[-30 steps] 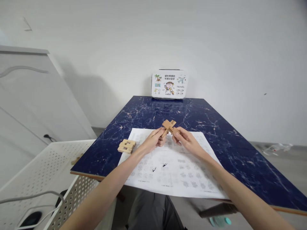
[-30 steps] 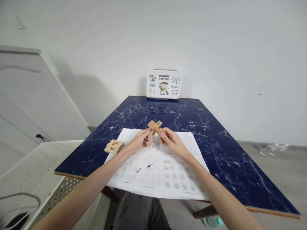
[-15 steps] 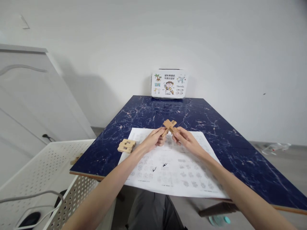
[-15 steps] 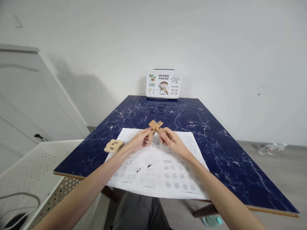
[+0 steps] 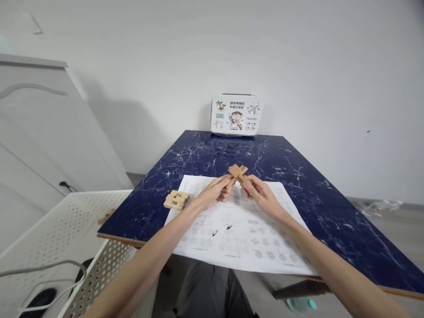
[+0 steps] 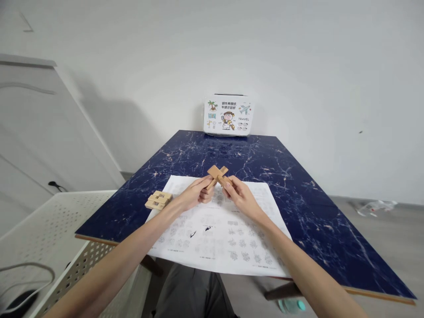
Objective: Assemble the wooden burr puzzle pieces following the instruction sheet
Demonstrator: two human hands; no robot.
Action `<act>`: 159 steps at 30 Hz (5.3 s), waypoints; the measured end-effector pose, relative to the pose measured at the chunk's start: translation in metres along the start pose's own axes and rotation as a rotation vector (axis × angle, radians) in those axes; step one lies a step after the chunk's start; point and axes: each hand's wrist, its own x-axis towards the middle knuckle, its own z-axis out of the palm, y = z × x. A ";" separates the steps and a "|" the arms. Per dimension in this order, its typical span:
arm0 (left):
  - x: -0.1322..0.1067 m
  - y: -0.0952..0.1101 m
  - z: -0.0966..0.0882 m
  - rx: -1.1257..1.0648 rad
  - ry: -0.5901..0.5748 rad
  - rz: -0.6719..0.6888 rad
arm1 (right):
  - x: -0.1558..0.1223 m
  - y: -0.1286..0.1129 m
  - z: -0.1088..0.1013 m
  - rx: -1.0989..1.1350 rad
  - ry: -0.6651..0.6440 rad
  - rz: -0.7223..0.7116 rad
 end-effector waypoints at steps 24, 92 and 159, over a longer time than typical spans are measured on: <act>0.004 -0.015 0.015 0.404 0.216 0.320 | 0.009 0.019 0.000 0.277 0.069 0.107; 0.010 -0.022 0.005 0.239 -0.003 0.197 | 0.013 0.018 0.000 0.187 0.022 0.125; 0.013 -0.015 0.012 0.289 0.119 0.185 | 0.014 0.009 0.005 0.173 0.178 0.213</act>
